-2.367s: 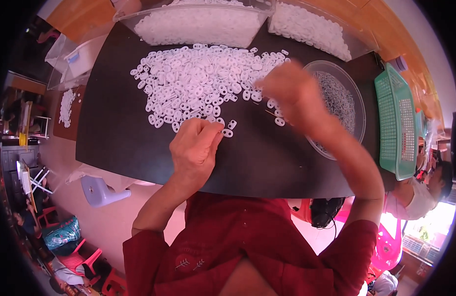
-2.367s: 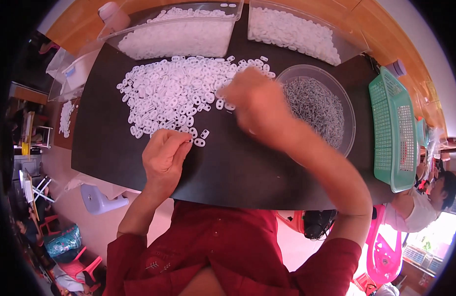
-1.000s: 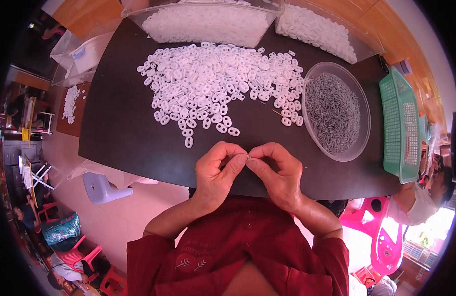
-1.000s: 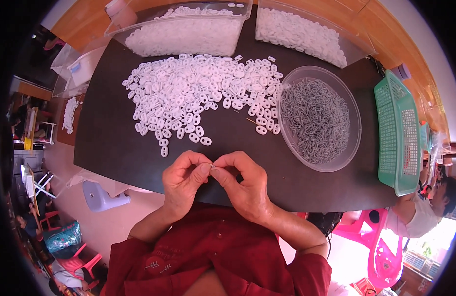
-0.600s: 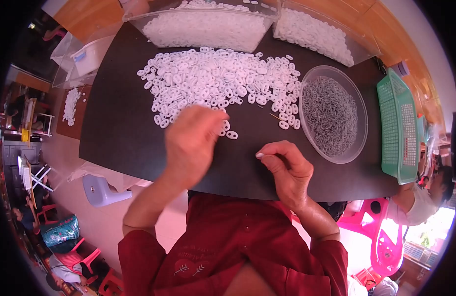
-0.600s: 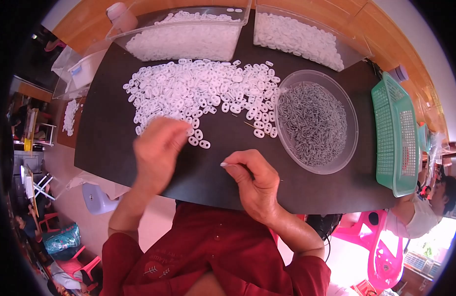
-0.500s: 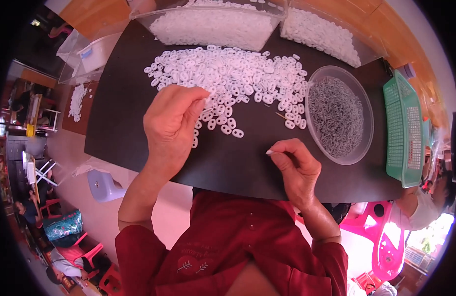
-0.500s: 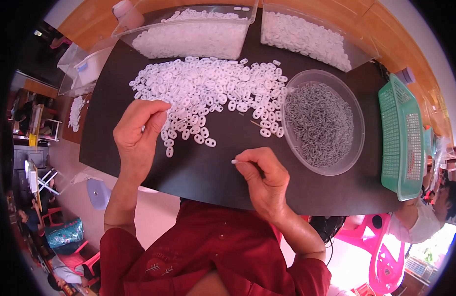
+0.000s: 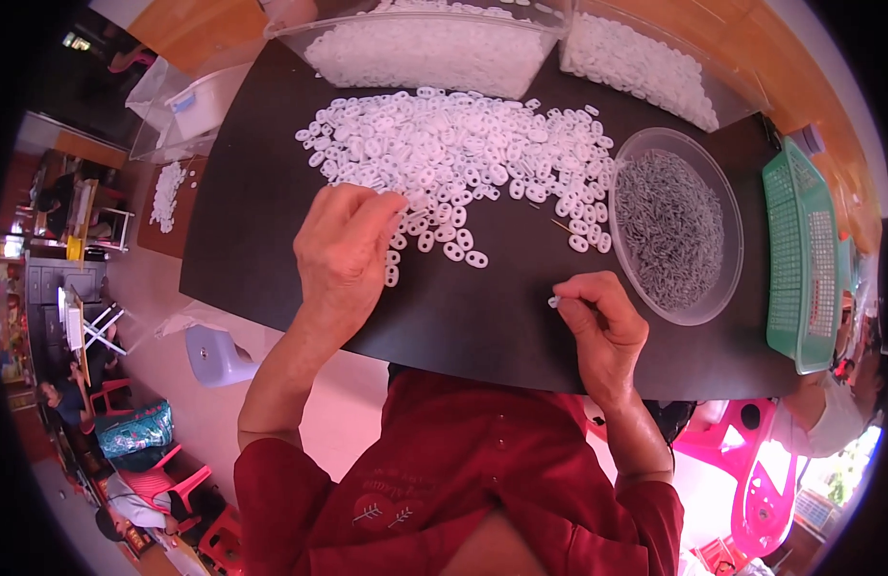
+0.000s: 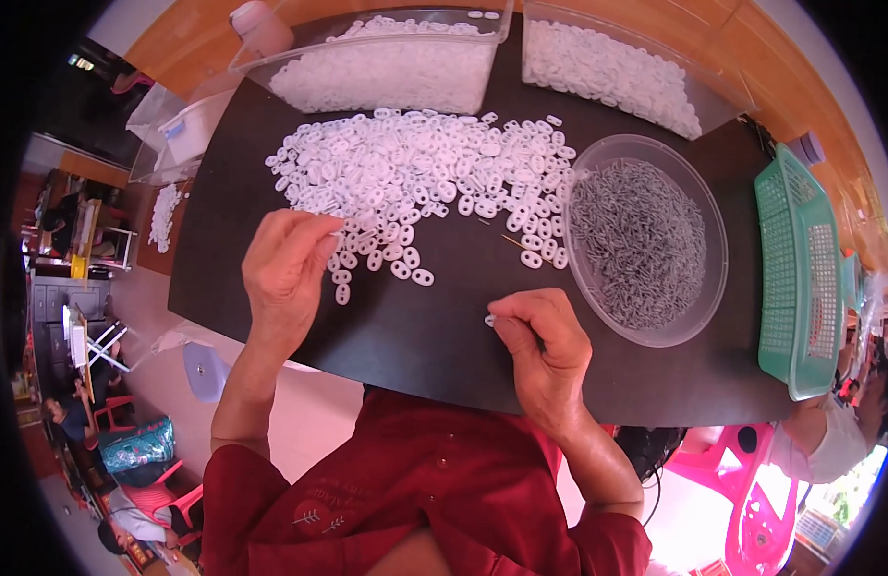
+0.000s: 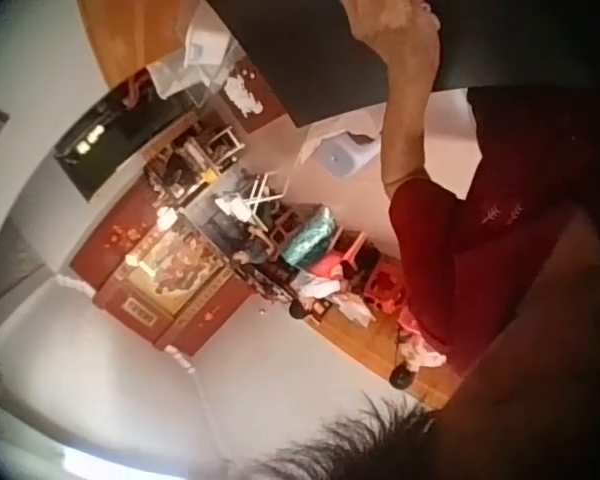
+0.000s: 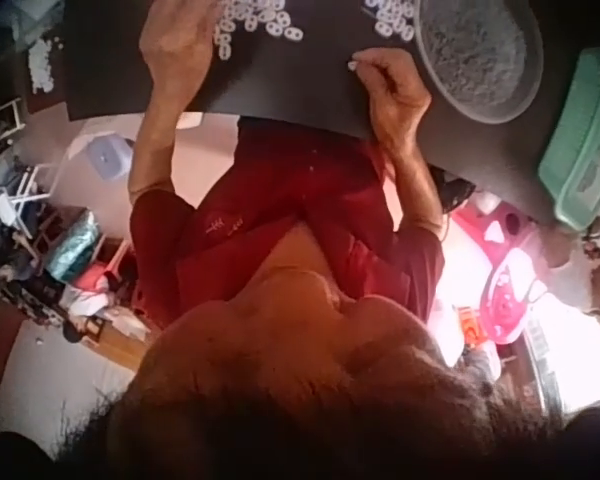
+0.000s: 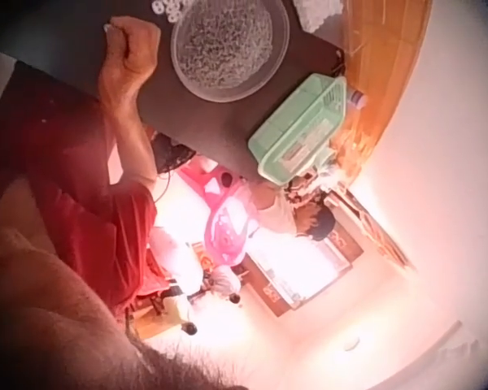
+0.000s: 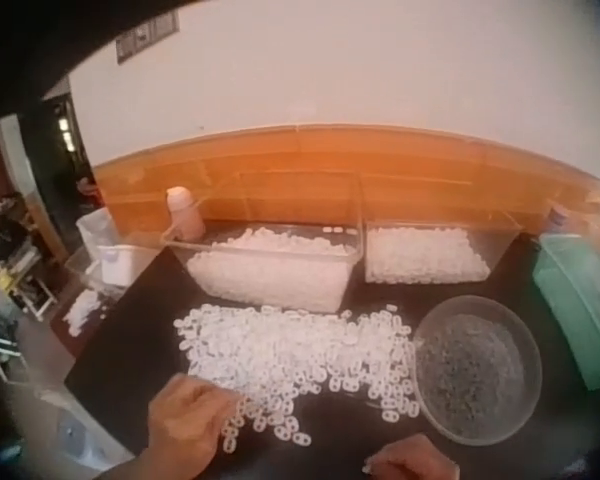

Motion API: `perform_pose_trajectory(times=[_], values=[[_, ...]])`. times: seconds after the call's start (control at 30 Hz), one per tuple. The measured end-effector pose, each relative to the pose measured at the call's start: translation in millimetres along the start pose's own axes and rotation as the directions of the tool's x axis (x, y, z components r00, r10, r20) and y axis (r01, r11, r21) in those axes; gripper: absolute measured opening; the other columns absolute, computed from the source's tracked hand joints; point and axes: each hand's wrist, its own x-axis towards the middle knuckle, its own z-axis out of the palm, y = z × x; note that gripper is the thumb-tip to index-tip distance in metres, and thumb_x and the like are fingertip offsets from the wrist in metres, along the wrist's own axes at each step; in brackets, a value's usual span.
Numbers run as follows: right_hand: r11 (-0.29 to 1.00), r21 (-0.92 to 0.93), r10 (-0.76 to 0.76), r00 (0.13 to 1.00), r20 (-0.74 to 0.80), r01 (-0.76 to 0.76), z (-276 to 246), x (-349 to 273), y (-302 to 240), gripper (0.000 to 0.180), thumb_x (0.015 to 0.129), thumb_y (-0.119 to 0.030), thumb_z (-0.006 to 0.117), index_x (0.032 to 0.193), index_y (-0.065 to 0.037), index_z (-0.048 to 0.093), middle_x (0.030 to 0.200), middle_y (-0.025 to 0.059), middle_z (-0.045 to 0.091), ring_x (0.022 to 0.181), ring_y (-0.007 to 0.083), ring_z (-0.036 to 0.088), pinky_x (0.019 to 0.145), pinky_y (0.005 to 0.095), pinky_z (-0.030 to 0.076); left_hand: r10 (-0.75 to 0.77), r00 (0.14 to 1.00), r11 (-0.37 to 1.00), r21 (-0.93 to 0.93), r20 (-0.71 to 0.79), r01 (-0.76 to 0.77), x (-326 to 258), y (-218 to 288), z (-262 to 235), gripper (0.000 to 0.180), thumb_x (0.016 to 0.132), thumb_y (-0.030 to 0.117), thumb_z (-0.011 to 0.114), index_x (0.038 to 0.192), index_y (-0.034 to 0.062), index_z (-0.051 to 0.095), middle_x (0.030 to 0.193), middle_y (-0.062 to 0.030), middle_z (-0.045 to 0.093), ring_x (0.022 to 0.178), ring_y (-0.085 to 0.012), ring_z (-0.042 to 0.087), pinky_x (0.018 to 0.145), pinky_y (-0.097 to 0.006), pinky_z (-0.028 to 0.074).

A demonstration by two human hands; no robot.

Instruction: Manually inserting metal pins into small white plastic components at a workbench.

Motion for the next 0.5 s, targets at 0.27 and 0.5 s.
perform_pose_trajectory(times=[0.27, 0.5], values=[[0.997, -0.033, -0.073, 0.997, 0.006, 0.073, 3, -1, 4, 0.009, 0.086, 0.007, 0.057, 0.091, 0.002, 0.062, 0.091, 0.0042, 0.06, 0.079, 0.0073, 0.053, 0.068, 0.0193, 0.041, 0.018, 1.0, 0.994, -0.109, 0.016, -0.016, -8, 23, 11, 0.029, 0.066, -0.007, 0.072, 0.093, 0.0037, 0.066, 0.077, -0.0076, 0.057, 0.07, -0.025, 0.057, 0.058, -0.034, 0.046], [0.84, 0.491, 0.321, 0.941, -0.104, -0.232, 21, -1, -5, 0.011, 0.086, 0.004, 0.06, 0.095, -0.001, 0.064, 0.09, 0.0013, 0.061, 0.077, 0.0062, 0.054, 0.069, 0.0187, 0.044, -0.34, 0.795, 0.46, -0.649, 0.502, 0.606, -32, 76, 43, 0.014, 0.083, 0.004, 0.068, 0.096, -0.0012, 0.065, 0.083, 0.0004, 0.06, 0.076, -0.0057, 0.054, 0.065, -0.02, 0.044]])
